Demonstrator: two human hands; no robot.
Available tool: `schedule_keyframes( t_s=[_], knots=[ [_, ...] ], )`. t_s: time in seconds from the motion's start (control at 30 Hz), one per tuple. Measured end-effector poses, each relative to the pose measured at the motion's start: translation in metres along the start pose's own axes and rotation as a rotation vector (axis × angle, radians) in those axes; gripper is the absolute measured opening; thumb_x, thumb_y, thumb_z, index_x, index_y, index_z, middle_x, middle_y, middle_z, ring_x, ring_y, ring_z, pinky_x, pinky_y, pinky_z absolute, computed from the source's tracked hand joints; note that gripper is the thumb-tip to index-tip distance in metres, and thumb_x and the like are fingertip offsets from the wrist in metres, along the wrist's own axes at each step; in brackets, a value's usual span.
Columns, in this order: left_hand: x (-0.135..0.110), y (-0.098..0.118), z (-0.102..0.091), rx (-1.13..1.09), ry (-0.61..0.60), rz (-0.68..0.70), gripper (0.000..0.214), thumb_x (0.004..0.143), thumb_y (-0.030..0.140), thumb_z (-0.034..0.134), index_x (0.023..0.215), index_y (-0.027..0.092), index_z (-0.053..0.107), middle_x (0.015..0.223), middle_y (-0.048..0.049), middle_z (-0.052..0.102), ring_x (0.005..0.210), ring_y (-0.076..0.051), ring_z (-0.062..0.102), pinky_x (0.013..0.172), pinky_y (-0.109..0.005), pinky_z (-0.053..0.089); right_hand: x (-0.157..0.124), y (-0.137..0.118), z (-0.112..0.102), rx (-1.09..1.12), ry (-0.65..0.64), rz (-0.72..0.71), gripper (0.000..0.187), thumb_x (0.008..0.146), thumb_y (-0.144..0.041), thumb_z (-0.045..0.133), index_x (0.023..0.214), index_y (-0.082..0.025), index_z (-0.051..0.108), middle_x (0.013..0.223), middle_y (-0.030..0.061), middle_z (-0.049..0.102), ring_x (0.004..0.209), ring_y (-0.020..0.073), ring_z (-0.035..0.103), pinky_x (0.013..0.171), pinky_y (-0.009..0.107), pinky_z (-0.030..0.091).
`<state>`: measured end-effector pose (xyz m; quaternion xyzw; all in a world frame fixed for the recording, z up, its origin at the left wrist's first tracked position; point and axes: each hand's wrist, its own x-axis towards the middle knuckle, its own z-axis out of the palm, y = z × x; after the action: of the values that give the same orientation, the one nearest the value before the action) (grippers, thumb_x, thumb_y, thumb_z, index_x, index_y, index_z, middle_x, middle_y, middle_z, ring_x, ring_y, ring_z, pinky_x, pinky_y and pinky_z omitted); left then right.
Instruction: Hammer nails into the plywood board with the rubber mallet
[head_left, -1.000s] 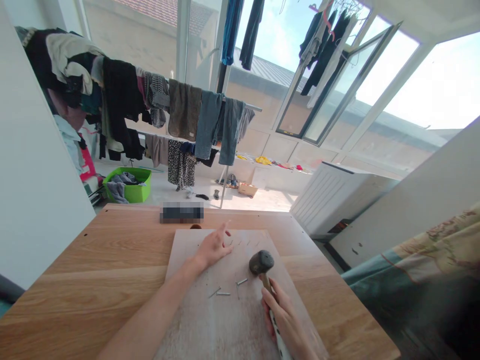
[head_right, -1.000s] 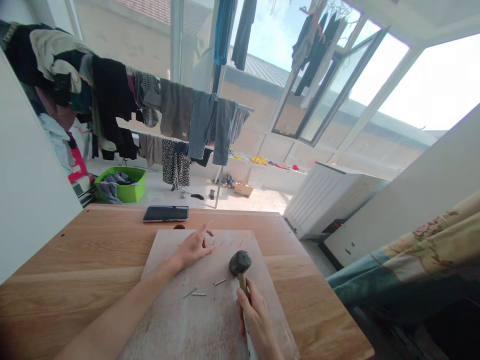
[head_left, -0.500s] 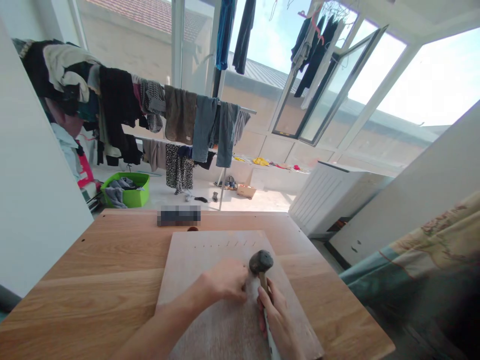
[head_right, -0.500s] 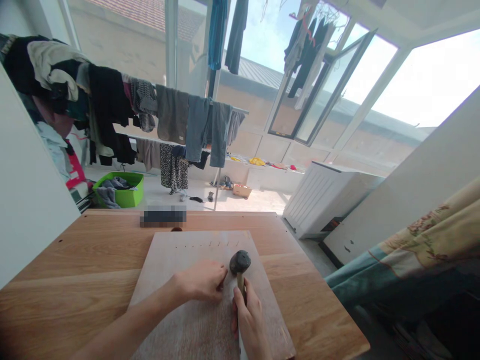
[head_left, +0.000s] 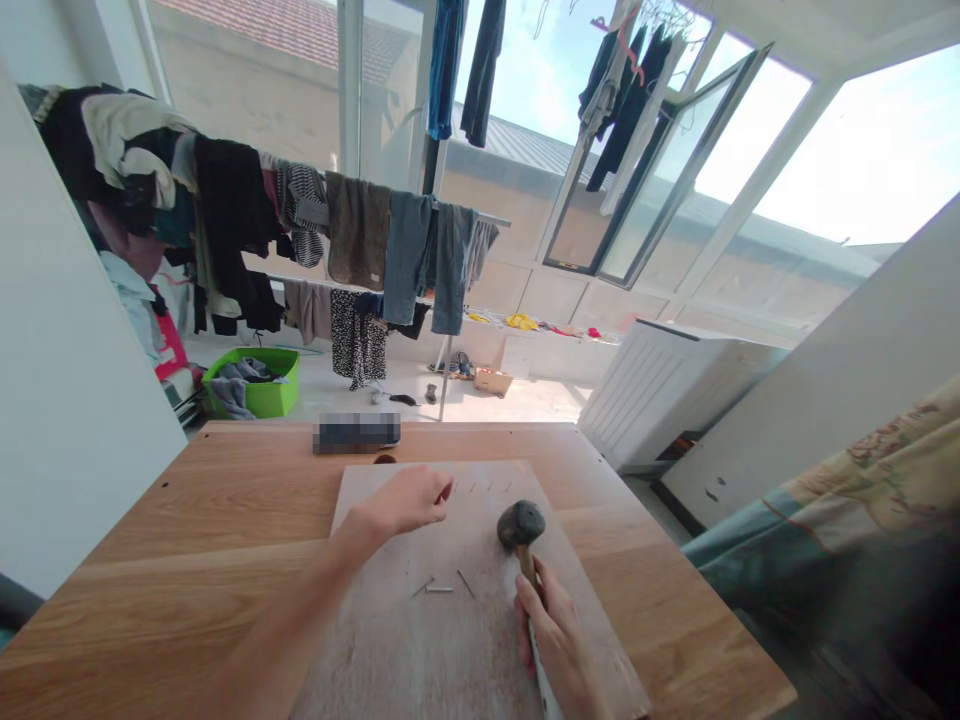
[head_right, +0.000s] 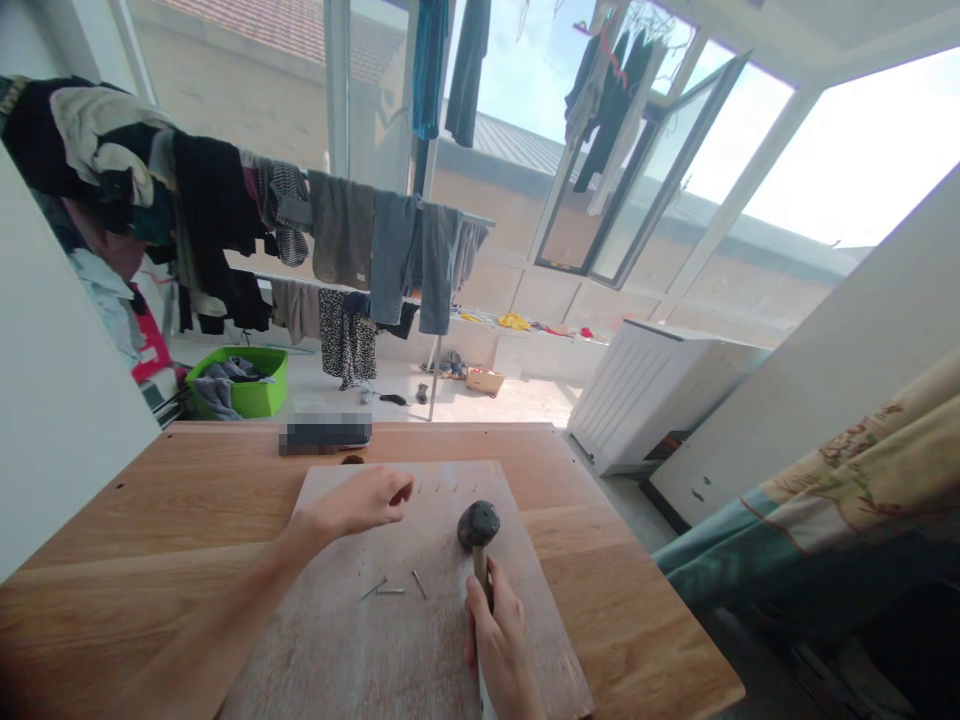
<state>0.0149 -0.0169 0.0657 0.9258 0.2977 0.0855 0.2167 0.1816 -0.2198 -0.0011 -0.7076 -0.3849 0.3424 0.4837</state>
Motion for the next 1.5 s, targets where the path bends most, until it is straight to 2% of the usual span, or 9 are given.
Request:
schedule_keyframes(
  t_s=[0.2,0.4,0.63,0.87,1.0,1.1,1.23,1.37,1.5],
  knots=[
    [0.005,-0.023,0.006,-0.03,0.111,-0.001,0.017,0.079,0.009,0.059,0.085,0.019,0.071,0.089,-0.0047,0.069,0.079,-0.019,0.064,0.071,-0.025,0.043,0.002,0.007,0.0,-0.014,0.011,0.015,0.048,0.086,-0.07,0.052,0.091,-0.023,0.055,0.042,-0.0078,0.045,0.031,0.0138,0.04,0.032,0.026,0.034],
    [0.007,-0.028,0.012,0.004,0.091,-0.025,0.016,0.08,0.01,0.059,0.081,0.019,0.072,0.088,-0.0049,0.068,0.08,-0.02,0.065,0.072,-0.026,0.044,0.004,0.016,-0.002,0.009,0.002,0.029,0.054,0.084,-0.073,0.053,0.1,-0.022,0.058,0.04,-0.0073,0.047,0.03,0.0153,0.043,0.032,0.026,0.035],
    [0.008,-0.029,0.017,-0.018,0.114,-0.011,0.017,0.08,0.01,0.057,0.08,0.019,0.071,0.088,-0.0053,0.068,0.079,-0.02,0.064,0.072,-0.027,0.045,0.001,0.006,-0.002,-0.045,-0.021,0.006,0.051,0.087,-0.069,0.048,0.101,-0.02,0.055,0.04,-0.0079,0.046,0.03,0.0151,0.043,0.032,0.026,0.036],
    [0.013,-0.046,0.037,-0.311,0.197,-0.011,0.017,0.073,0.015,0.059,0.088,0.017,0.067,0.081,-0.0018,0.067,0.072,-0.015,0.061,0.069,-0.024,0.047,0.0,0.002,-0.003,0.003,-0.029,0.032,0.048,0.083,-0.07,0.055,0.092,-0.023,0.056,0.041,-0.0082,0.046,0.03,0.0134,0.041,0.032,0.025,0.035],
    [0.013,-0.052,0.041,-0.381,0.212,-0.019,0.019,0.071,0.018,0.064,0.09,0.016,0.066,0.079,-0.0002,0.065,0.07,-0.014,0.058,0.065,-0.023,0.046,0.002,-0.014,-0.003,0.093,-0.072,0.004,0.045,0.083,-0.066,0.059,0.092,-0.022,0.054,0.051,-0.0089,0.047,0.03,0.0093,0.04,0.03,0.021,0.033],
    [0.012,-0.052,0.039,-0.397,0.235,-0.013,0.012,0.072,0.018,0.062,0.083,0.016,0.066,0.078,-0.0005,0.065,0.07,-0.014,0.057,0.065,-0.023,0.045,0.012,-0.039,0.004,0.275,-0.09,-0.019,0.045,0.084,-0.062,0.058,0.103,-0.021,0.054,0.059,-0.0094,0.048,0.03,0.0066,0.038,0.028,0.019,0.029],
    [0.011,-0.051,0.036,-0.403,0.245,-0.009,0.009,0.074,0.019,0.062,0.08,0.016,0.068,0.078,-0.0016,0.066,0.071,-0.015,0.058,0.067,-0.025,0.046,0.038,-0.068,0.025,0.515,-0.163,-0.028,0.046,0.085,-0.05,0.052,0.118,-0.018,0.054,0.061,-0.0075,0.053,0.033,0.0081,0.043,0.03,0.018,0.032],
    [0.01,-0.05,0.036,-0.413,0.256,-0.02,0.011,0.073,0.015,0.06,0.08,0.016,0.069,0.078,-0.0021,0.068,0.071,-0.015,0.059,0.068,-0.025,0.047,0.058,-0.067,0.051,0.578,-0.193,-0.065,0.04,0.081,-0.046,0.056,0.109,-0.018,0.057,0.061,-0.0074,0.054,0.034,0.0072,0.043,0.03,0.017,0.033],
    [0.012,-0.049,0.038,-0.416,0.26,-0.035,0.012,0.073,0.013,0.06,0.079,0.016,0.07,0.077,-0.0013,0.067,0.07,-0.014,0.059,0.067,-0.024,0.046,0.056,-0.054,0.064,0.563,-0.218,-0.041,0.029,0.083,-0.048,0.058,0.09,-0.02,0.056,0.063,-0.0073,0.052,0.034,0.0059,0.043,0.03,0.018,0.036]
  ],
)
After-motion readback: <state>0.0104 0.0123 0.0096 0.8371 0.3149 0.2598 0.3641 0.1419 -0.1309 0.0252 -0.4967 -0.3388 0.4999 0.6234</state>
